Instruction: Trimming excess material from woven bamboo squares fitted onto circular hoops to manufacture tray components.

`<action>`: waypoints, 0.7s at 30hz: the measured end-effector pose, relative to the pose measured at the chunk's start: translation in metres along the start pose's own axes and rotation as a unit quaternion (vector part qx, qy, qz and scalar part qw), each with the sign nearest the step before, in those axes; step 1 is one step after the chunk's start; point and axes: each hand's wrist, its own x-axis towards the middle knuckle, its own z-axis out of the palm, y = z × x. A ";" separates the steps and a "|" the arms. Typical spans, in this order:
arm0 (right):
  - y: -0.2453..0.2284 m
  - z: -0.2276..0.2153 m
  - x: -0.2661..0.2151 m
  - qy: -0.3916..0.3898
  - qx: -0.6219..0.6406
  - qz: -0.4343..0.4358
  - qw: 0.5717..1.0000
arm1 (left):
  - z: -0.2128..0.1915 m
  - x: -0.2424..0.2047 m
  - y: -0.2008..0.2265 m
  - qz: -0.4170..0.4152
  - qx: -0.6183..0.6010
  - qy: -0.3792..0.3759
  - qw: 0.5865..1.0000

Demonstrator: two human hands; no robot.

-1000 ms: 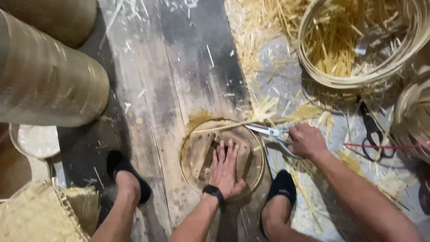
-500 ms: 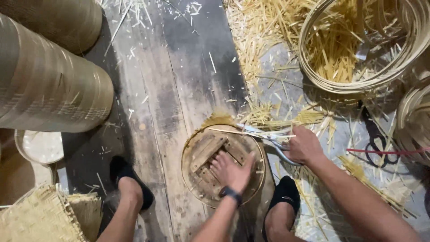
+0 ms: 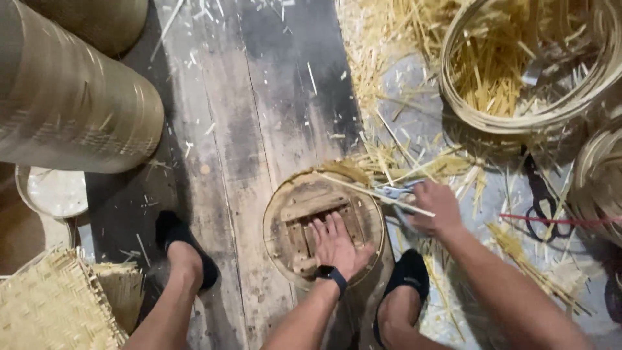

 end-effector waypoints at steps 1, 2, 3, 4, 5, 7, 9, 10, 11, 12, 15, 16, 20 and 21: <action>-0.006 -0.002 0.010 0.006 0.001 0.000 1.000 | -0.004 0.005 0.001 0.002 0.002 0.005 1.000; -0.011 -0.004 0.021 0.027 -0.002 -0.013 1.000 | -0.007 0.009 0.002 0.007 0.005 0.012 1.000; -0.019 -0.003 0.021 0.040 -0.002 -0.026 0.999 | -0.007 0.005 0.002 0.009 0.007 0.011 1.000; -0.009 0.012 0.011 0.037 0.001 -0.024 0.999 | -0.007 -0.003 -0.003 0.008 0.010 0.008 1.000; 0.003 0.025 0.006 0.013 0.014 -0.019 1.000 | -0.008 -0.005 -0.006 0.027 0.017 -0.004 0.999; 0.025 0.033 0.006 -0.004 0.025 -0.015 1.000 | -0.014 0.002 -0.011 0.050 0.025 -0.011 0.998; 0.041 0.029 -0.003 -0.091 0.031 0.034 0.995 | -0.019 0.005 -0.018 0.108 0.102 -0.056 0.987; 0.036 0.026 -0.011 -0.100 0.032 0.035 0.994 | -0.019 -0.004 -0.019 0.105 0.099 -0.065 0.987; 0.031 0.021 -0.013 -0.092 0.025 0.034 0.995 | -0.021 -0.009 -0.019 0.117 0.119 -0.074 0.983; 0.027 0.014 -0.015 -0.084 0.018 0.033 0.996 | -0.024 -0.014 -0.018 0.128 0.139 -0.083 0.978; -0.019 -0.029 0.029 -0.064 0.000 0.012 0.998 | -0.019 0.001 -0.027 0.151 0.130 -0.052 0.979; -0.019 -0.029 0.031 -0.065 0.002 0.013 0.998 | -0.018 0.001 -0.027 0.151 0.131 -0.053 0.978; -0.006 -0.013 0.016 -0.054 0.009 -0.002 0.998 | -0.029 -0.007 -0.024 0.159 0.110 -0.050 0.980; 0.006 -0.007 0.011 -0.006 0.033 -0.019 0.999 | -0.033 -0.006 -0.019 0.152 0.102 -0.057 0.981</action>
